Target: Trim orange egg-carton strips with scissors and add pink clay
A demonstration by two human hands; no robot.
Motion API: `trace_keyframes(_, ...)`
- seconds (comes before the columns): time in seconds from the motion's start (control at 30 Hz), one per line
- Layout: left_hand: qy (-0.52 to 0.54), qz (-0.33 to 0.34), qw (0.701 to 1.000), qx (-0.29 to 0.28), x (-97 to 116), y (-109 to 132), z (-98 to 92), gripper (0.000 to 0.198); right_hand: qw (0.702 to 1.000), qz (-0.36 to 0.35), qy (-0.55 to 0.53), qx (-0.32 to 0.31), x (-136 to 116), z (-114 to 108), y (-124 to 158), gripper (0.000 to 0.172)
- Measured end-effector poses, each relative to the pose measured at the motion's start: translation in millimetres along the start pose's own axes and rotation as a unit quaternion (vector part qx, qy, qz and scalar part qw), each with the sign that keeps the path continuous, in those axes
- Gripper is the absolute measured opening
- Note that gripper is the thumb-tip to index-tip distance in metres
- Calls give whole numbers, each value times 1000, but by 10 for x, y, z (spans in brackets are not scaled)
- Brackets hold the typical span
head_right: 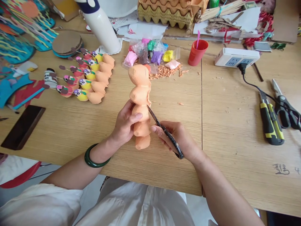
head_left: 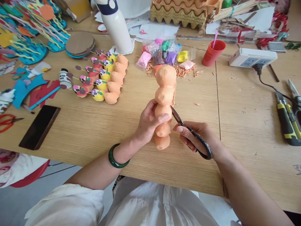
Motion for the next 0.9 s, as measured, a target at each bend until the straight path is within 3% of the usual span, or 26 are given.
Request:
trace_keyframes(0.37,30,-29,999,-7,-18,-8,9,43,999,17,-43,-2,14,9,29,44)
trace_keyframes(0.53,76,-99,991,-42,-98,-30,30,39,979,42,-184,-84,27,95,2,48)
trace_keyframes(0.7,89,-108,988,-62,-99,-24,56,41,948,72,-257,-174,71,223,-40,58)
trace_keyframes(0.77,76,-96,992,-39,-72,-18,43,39,961,55,-229,-146,85,200,-68,56)
trace_keyframes(0.9,31,-66,997,20,-3,-9,-8,33,996,4,-86,-9,81,18,-84,46)
Point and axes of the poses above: each hand's wrist, its own y-axis away from the middle knuckle, its own z-axis out of the palm, x = y × z, the point moved 8 cm from there along -y, towards the middle knuckle, and after that the axes turned 8 degrees about y, right-handed, at the moved point
